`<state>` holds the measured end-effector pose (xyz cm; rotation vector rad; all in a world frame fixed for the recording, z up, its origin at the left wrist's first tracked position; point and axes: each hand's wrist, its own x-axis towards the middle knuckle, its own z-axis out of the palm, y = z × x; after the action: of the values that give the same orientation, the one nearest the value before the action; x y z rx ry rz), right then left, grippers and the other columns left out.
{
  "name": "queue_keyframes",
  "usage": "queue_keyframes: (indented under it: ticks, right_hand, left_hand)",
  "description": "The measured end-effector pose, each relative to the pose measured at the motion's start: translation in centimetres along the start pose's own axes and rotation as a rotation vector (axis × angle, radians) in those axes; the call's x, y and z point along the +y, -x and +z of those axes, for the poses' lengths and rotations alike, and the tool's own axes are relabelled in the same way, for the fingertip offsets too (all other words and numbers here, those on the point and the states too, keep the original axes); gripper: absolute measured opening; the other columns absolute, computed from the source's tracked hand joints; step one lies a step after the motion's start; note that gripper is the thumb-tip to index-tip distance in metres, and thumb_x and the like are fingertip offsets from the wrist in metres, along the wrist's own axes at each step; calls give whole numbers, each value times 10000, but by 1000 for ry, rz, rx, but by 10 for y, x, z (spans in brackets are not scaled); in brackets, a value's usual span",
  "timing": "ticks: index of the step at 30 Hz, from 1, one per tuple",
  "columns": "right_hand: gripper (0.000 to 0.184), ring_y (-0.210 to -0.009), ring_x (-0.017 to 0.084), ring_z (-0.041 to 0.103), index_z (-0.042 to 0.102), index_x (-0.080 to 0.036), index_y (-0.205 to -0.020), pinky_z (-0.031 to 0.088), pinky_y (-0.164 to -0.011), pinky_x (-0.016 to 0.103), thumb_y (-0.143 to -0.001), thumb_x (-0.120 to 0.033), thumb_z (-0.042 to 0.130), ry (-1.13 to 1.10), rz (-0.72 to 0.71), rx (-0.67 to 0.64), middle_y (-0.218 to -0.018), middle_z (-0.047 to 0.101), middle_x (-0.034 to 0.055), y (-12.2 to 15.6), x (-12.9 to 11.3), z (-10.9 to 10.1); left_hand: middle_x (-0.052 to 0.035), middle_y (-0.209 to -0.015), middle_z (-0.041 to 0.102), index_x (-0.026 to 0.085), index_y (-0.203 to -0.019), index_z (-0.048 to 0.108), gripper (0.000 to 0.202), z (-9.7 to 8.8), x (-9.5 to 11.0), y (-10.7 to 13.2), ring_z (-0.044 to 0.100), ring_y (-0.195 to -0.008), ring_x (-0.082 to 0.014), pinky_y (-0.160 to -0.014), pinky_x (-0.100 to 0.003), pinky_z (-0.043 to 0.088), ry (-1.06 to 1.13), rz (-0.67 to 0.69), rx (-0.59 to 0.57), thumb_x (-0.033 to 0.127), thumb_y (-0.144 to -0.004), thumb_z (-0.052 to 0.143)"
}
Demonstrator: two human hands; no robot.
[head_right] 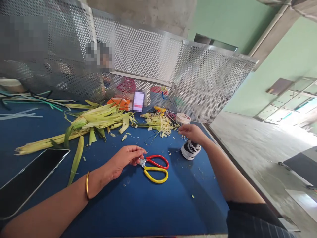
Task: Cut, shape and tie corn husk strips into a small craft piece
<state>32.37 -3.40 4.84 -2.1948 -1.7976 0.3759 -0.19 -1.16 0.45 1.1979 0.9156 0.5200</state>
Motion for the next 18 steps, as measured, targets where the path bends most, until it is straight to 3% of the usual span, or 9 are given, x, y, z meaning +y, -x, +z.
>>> queue_keyframes:
  ticks: [4,9,12,15,18]
  right_hand:
    - [247,-887,217,675,712,-252,-1012,470,-743,280,-796,-208,598,435,-265,-219,-1044,729,51,35,-38,33]
    - [308,-850,219,681,711,-173,-936,428,-702,275,-793,-50,468,521,-233,-225,-964,727,119,49,-57,74]
    - [271,-813,211,679,717,-167,-855,414,-668,259,-756,-29,505,506,-224,-221,-870,733,105,42,-60,70]
    - [212,-787,196,673,721,-190,-820,423,-670,245,-750,-64,565,439,-215,-183,-799,730,59,26,-65,51]
    - [312,-954,235,653,687,-169,-1090,444,-797,303,-873,-127,466,359,-158,2,-1029,719,116,3,-69,38]
  left_hand:
    - [-32,-704,649,123,-817,705,194,1,-1,1,533,-577,-93,-550,-221,389,-3,2,-4,296,-732,686]
    - [-37,-715,665,125,-815,707,162,1,-2,1,540,-567,-90,-552,-222,389,-2,11,10,272,-758,666]
    - [-32,-709,664,121,-801,703,154,0,0,0,531,-539,-86,-544,-227,395,10,15,27,266,-771,660]
    - [-29,-701,660,113,-795,700,137,0,1,0,518,-521,-77,-529,-220,388,21,13,30,236,-792,639]
    - [-29,-696,656,108,-782,690,122,0,0,-1,512,-517,-72,-514,-213,379,29,18,28,207,-804,623]
